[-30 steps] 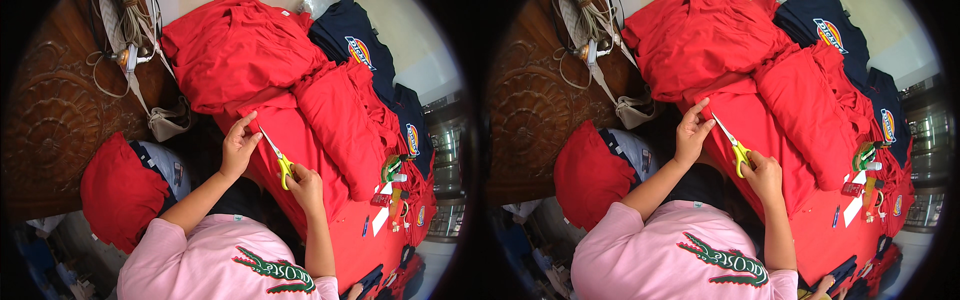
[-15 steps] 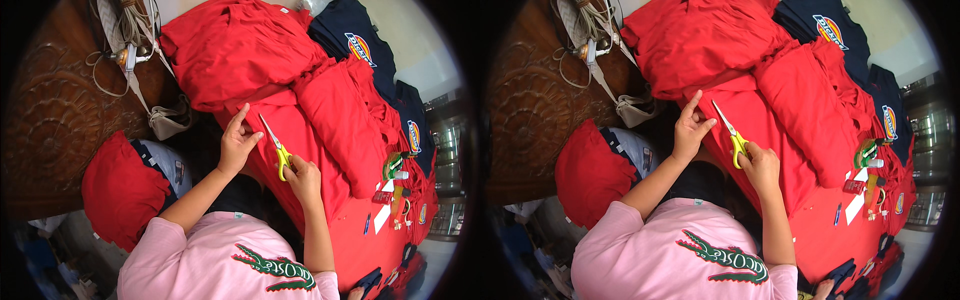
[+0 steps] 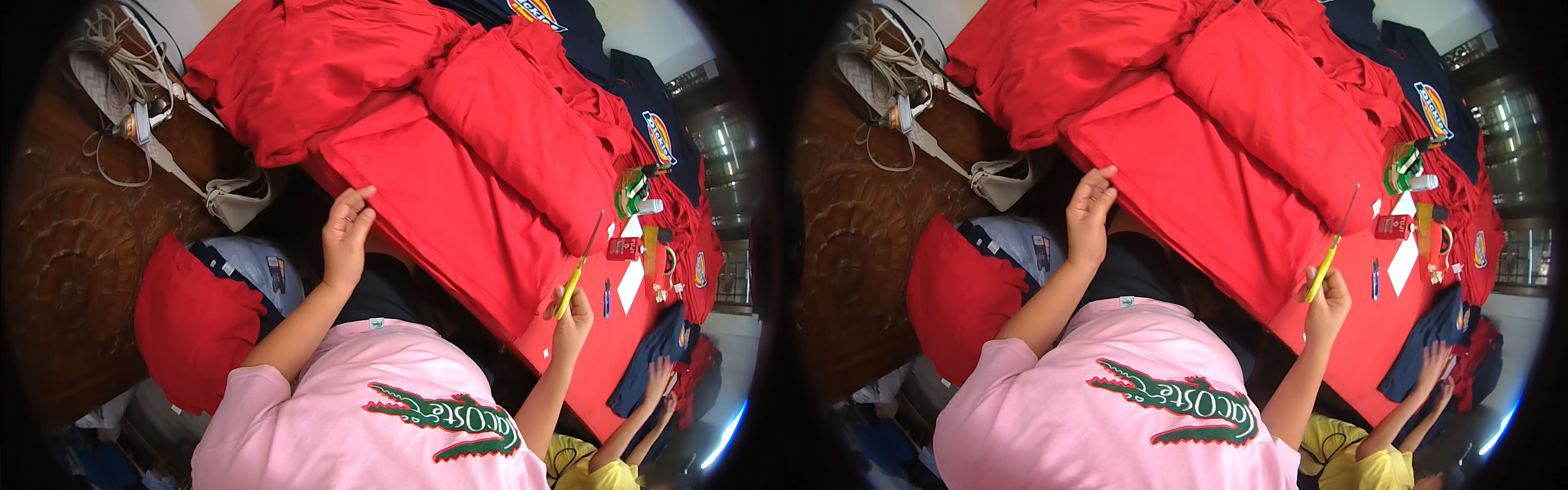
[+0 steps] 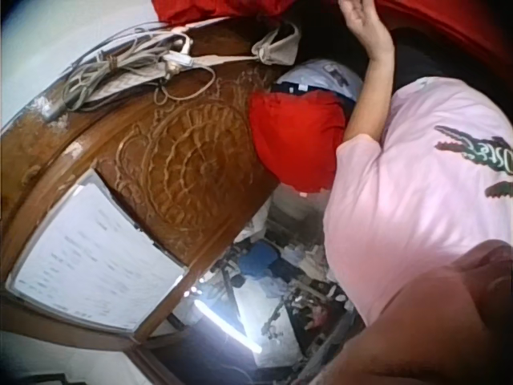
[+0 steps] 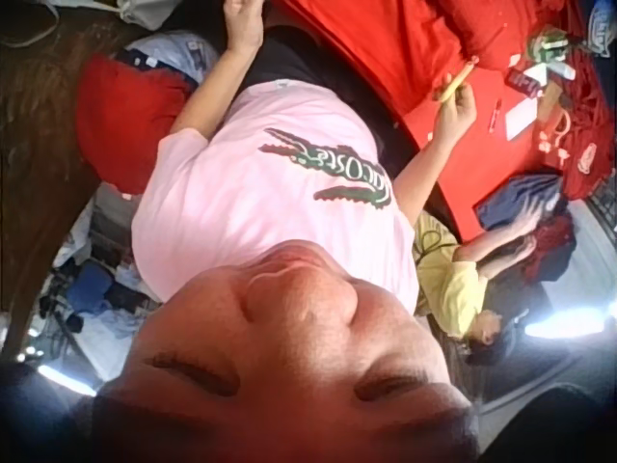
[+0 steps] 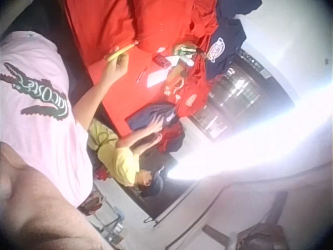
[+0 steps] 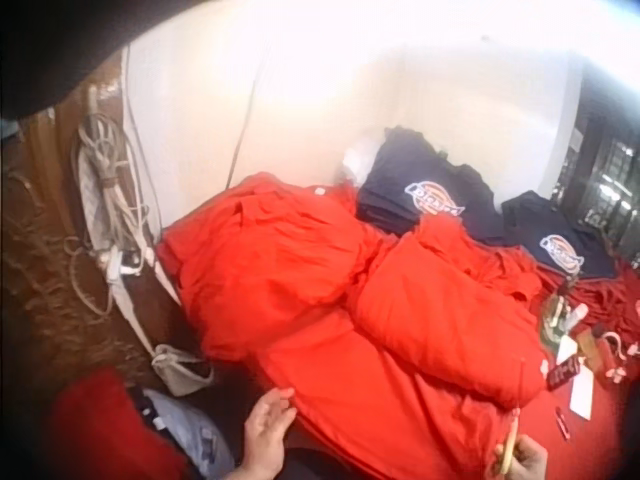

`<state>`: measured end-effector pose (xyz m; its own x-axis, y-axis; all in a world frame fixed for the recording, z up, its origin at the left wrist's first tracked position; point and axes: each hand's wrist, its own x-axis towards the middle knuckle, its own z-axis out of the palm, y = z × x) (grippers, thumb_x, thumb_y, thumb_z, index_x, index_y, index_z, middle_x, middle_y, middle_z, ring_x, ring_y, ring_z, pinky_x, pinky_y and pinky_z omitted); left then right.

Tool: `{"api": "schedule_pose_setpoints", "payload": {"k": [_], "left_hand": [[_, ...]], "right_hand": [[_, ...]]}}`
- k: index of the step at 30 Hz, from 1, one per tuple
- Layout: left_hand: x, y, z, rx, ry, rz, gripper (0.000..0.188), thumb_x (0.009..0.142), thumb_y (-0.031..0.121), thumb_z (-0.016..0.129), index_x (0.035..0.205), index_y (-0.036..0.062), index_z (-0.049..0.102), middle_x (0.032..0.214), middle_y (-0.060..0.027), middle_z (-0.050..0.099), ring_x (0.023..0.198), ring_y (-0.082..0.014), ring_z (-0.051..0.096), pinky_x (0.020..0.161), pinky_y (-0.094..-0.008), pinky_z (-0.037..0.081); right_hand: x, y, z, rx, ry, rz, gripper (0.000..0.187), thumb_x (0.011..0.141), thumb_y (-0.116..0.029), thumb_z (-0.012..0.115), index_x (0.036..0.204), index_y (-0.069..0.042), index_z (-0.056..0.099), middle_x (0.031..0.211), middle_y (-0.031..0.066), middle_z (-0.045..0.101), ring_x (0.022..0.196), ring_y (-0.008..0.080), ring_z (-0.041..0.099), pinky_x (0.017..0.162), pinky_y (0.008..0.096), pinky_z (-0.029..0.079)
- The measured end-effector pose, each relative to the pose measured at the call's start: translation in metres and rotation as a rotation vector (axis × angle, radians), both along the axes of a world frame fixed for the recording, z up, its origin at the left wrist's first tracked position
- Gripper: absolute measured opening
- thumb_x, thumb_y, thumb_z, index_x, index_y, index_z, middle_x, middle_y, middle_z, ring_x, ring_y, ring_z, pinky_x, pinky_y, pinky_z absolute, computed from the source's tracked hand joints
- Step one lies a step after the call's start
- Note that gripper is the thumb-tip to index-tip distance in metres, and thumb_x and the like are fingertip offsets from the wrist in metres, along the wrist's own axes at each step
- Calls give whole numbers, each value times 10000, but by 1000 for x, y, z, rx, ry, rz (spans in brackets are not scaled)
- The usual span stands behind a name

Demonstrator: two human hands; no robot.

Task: The person trims white fabric labels from red t-shirts using scissors. They lift each shirt from a pile, locate the label at the neckline, cut it off, and place the shirt into a new stack.

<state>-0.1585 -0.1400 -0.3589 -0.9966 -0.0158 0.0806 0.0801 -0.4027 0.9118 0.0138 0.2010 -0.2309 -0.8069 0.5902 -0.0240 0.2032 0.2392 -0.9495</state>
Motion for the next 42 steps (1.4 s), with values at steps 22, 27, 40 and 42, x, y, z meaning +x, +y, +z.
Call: {"api": "schedule_pose_setpoints", "payload": {"k": [22,27,40,42], "left_hand": [[-4,27,57,38,223,-105,783,909,-189,679,1609,15,393,1432,-71,532,1214,-169,663,1090,-347,567],[-6,25,53,42,235,-91,804,904,-192,691,1617,16,384,1463,-76,512,1204,-170,672,1073,-340,580],[-9,24,50,37,230,-49,751,925,-144,723,1596,9,423,1414,-68,542,1189,-159,673,1073,-326,572],[-10,25,44,-10,239,15,711,942,-112,728,1584,10,450,1369,-63,580,1177,-145,670,1077,-322,562]], "right_hand": [[-103,-109,9,854,-50,589,340,764,-338,841,928,-57,740,648,92,627,631,286,622,670,424,462],[-107,-110,10,844,-82,597,340,761,-340,849,912,-58,736,627,88,613,612,289,616,665,426,463],[-107,-103,-4,773,-123,597,296,781,-285,837,915,-34,753,668,135,653,625,318,625,680,427,485],[-106,-103,-5,764,-128,594,289,784,-274,830,918,-29,755,669,140,656,623,320,625,681,425,491]]}}
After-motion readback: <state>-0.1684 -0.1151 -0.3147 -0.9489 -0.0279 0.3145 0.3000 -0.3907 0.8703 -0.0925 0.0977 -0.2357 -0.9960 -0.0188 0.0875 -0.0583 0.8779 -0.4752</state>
